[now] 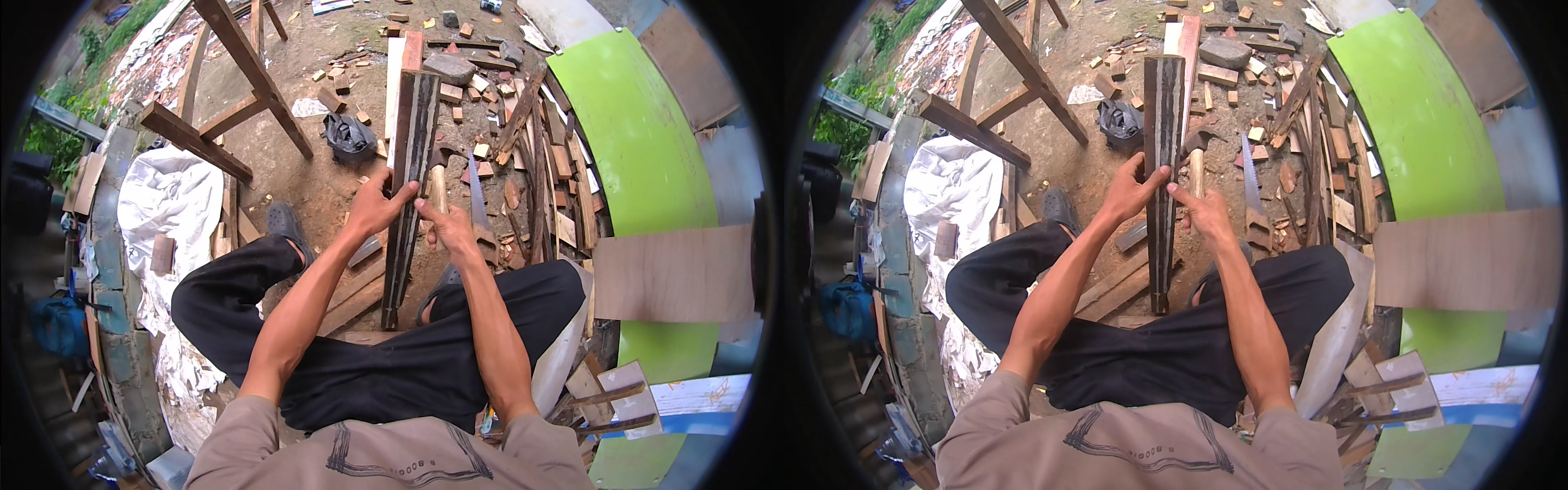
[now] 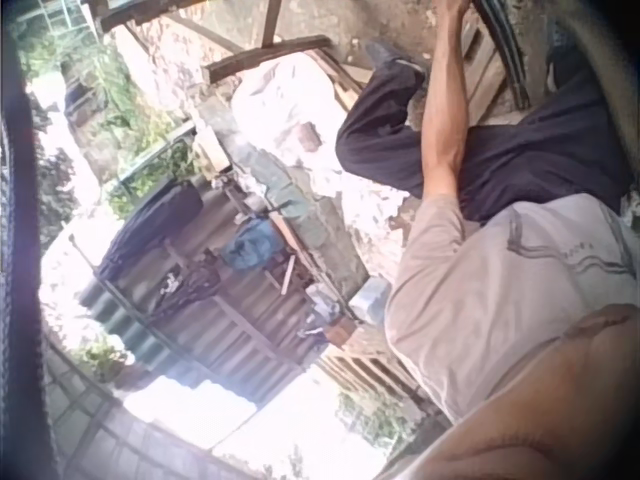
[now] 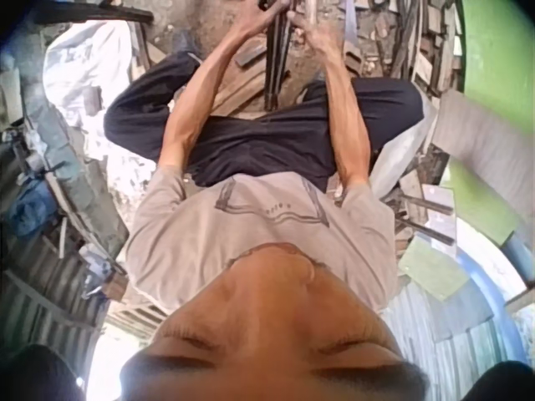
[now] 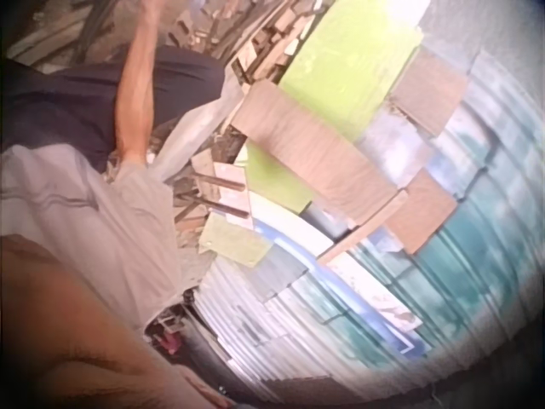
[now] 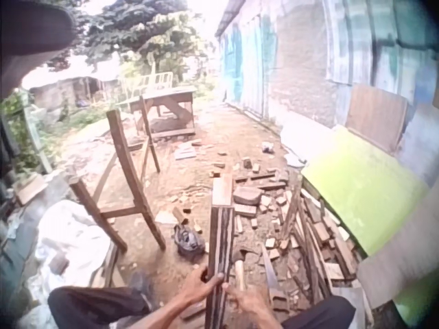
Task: The person sits on the ground and uses a hammer to strike a wooden plank held between their legs. They repeatedly hit the plank, reposition it, and continue hammering until the plank breaks into smaller pieces.
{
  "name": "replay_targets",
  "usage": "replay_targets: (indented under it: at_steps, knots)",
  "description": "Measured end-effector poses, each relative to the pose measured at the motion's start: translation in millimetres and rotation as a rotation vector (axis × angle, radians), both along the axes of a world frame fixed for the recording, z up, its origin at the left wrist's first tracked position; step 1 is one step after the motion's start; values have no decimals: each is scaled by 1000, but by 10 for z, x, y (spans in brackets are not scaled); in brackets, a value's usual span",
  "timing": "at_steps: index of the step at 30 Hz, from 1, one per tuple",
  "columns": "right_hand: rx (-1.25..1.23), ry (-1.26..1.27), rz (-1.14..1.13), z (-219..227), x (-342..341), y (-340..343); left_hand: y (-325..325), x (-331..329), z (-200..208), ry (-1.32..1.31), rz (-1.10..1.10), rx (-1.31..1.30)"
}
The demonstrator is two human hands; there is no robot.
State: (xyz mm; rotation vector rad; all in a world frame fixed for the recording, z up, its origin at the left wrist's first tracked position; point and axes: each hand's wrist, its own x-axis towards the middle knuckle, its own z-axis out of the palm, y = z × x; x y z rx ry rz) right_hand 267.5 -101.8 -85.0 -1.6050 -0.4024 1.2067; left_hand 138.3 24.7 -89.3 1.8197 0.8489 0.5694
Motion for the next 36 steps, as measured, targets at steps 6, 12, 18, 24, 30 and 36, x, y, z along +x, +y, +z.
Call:
replay_targets:
  at_steps: [6,12,18,24,30,36]
  knots:
    - [-102,-17,9,-6,44,-48,149,-282,-44,45,254,-20]
    - [-116,13,-43,106,56,-92,389,-597,-204,9,442,-120]
    - [-153,-1,-8,185,-17,-117,353,-803,-365,-179,572,-141]
    - [-148,-64,66,110,-69,-70,303,-873,-261,-223,443,-215]
    - [-17,-82,159,63,-186,18,149,-808,-102,-490,354,-545]
    - [110,-68,194,82,-416,89,199,-955,-41,-645,-79,-677]
